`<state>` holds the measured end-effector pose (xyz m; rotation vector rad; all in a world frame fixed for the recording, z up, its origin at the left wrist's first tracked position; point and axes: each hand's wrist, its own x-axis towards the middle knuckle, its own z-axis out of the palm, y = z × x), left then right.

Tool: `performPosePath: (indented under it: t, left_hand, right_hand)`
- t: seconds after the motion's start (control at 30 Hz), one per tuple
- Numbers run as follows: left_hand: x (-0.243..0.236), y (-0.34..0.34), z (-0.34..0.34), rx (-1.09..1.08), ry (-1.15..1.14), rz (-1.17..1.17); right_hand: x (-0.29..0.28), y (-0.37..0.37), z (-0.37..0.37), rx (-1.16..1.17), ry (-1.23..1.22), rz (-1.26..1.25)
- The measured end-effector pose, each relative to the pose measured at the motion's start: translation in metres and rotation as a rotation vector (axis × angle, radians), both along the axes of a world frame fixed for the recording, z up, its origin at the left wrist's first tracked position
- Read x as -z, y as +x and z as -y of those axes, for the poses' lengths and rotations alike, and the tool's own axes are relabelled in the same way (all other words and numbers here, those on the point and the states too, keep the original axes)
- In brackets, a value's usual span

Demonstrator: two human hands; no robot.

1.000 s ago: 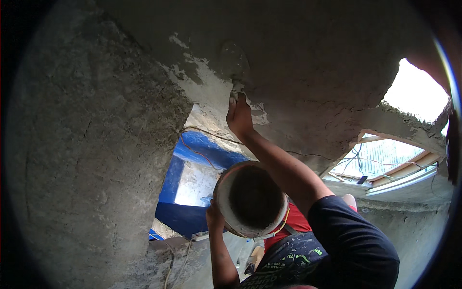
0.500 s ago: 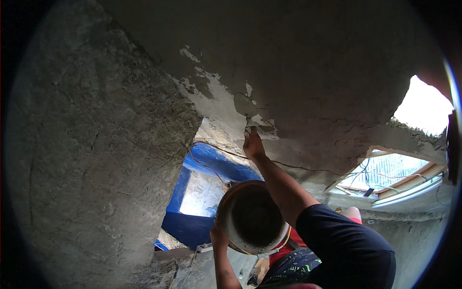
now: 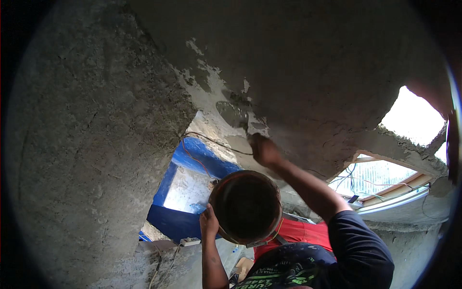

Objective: Using a trowel to apply plaster or cement mixture to a wall surface from a bucket.

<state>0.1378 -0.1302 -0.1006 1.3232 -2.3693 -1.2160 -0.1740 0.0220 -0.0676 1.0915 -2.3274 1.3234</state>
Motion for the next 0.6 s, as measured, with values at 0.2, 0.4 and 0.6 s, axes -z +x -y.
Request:
performPosePath:
  t: [0.2, 0.4, 0.6]
  left_hand:
    - [0.005, -0.015, 0.012, 0.13, -0.067, 0.084]
    - [0.006, -0.022, 0.002, 0.097, -0.157, -0.035]
    - [0.009, -0.007, 0.001, 0.117, -0.146, -0.071]
  right_hand:
    - [-0.091, -0.047, -0.053, 0.396, 0.031, -1.051]
    - [-0.095, -0.044, -0.066, 0.186, 0.657, -0.386]
    - [-0.117, 0.013, -0.067, 0.095, 0.56, -0.046]
